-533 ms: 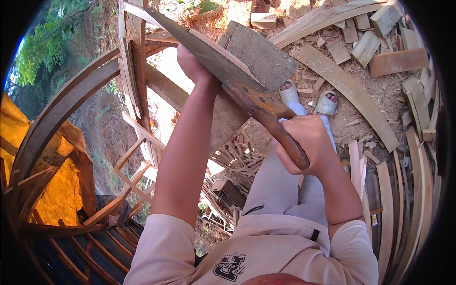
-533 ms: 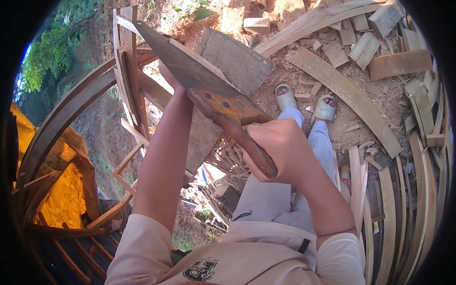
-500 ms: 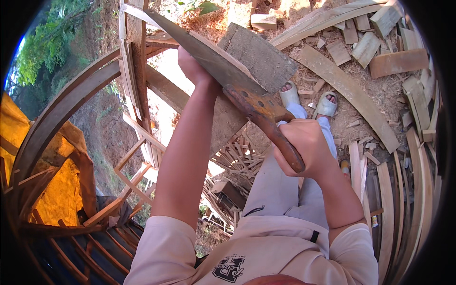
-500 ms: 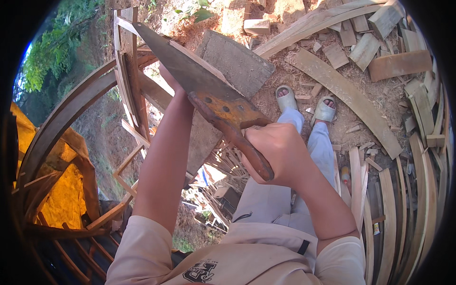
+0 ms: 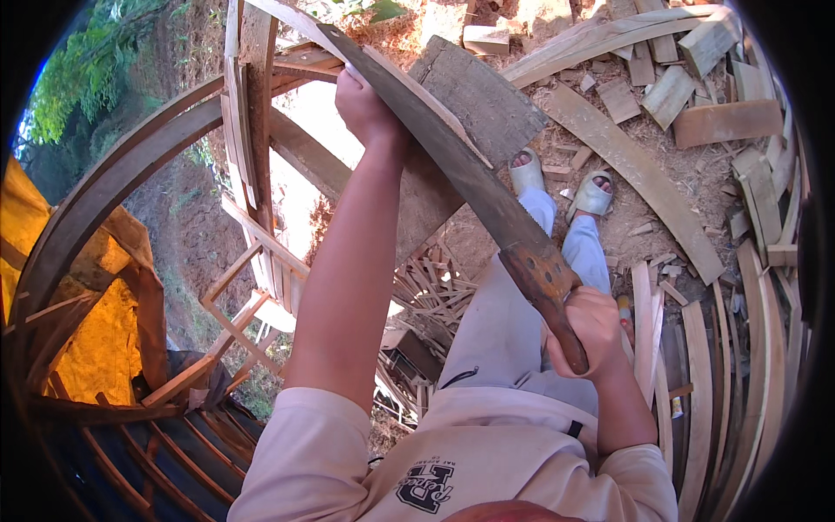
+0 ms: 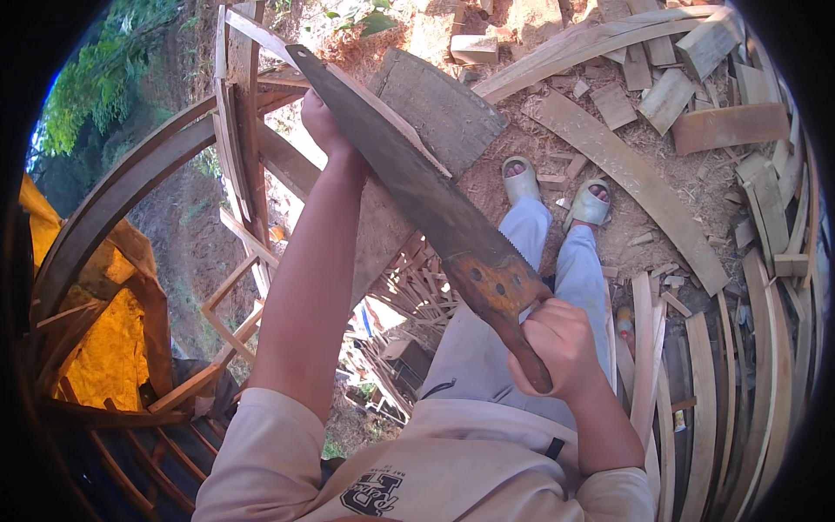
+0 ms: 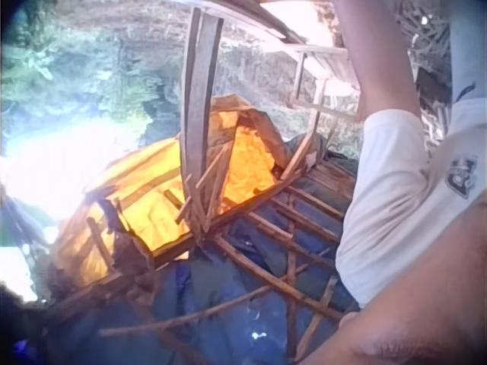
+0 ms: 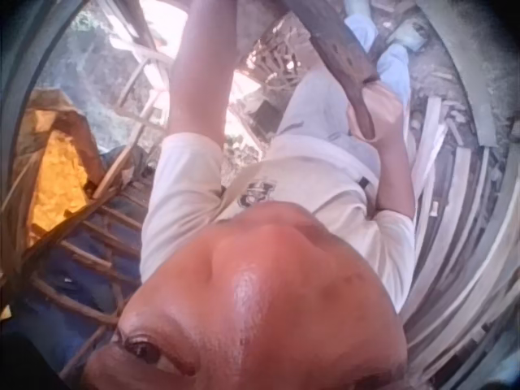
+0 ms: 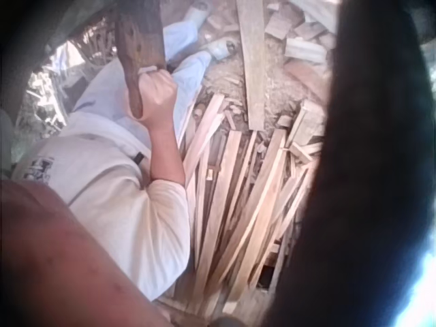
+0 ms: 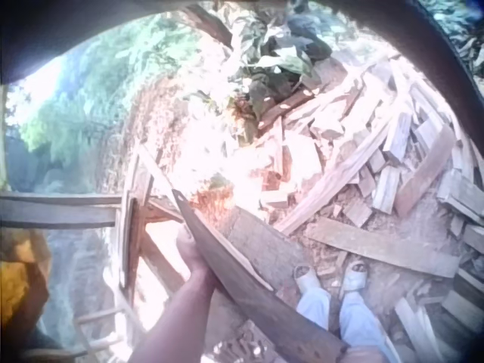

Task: The person uses a hand saw to cut a wooden plank on a makeshift workbench. After cutting the wood, the person picks up the cut piece and places it into a wooden frame structure.

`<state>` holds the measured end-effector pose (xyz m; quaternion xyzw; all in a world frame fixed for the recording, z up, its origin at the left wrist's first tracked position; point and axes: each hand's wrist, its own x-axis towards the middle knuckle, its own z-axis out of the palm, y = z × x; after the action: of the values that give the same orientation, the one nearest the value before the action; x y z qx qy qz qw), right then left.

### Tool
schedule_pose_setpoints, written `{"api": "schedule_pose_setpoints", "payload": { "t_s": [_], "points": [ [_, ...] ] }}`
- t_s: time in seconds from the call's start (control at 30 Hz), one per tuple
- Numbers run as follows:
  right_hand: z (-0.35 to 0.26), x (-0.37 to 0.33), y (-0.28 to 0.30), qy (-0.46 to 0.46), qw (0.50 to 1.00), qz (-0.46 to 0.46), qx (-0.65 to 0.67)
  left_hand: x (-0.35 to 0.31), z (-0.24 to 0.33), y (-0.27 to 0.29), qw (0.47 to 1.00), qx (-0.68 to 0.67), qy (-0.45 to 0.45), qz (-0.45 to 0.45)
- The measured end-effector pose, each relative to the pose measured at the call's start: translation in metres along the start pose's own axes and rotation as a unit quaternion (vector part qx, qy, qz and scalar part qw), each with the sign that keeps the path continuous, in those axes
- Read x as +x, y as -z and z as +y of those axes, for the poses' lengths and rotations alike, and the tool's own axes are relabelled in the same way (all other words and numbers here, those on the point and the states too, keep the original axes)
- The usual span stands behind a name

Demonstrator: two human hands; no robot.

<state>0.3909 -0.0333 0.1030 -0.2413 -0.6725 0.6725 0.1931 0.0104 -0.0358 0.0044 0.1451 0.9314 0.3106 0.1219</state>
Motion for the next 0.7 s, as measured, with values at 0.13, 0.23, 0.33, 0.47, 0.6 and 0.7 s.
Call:
{"api": "schedule_pose_setpoints", "payload": {
  "t_s": [0.13,0.23,0.33,0.47,0.6,0.7],
  "points": [
    [0.004,0.007,-0.003,0.010,1.000,0.007,0.005,0.000,0.003,-0.004,0.999,0.036,-0.008,0.020],
    [0.009,0.014,0.000,0.012,1.000,0.009,0.010,-0.001,0.008,-0.005,0.998,0.065,0.002,0.017],
    [0.010,0.017,0.003,0.019,1.000,-0.008,0.003,-0.004,0.012,-0.004,0.999,0.041,0.009,0.016],
    [0.010,0.019,0.011,0.030,0.999,-0.022,-0.005,-0.001,0.006,-0.002,1.000,-0.010,0.004,0.009],
    [0.008,0.021,0.006,0.039,0.999,-0.016,-0.007,0.008,-0.015,0.000,0.999,-0.031,0.028,-0.017],
    [0.010,0.019,0.002,0.039,0.999,-0.014,-0.015,-0.004,0.012,0.002,0.997,0.033,0.060,-0.019]
  ]
}}
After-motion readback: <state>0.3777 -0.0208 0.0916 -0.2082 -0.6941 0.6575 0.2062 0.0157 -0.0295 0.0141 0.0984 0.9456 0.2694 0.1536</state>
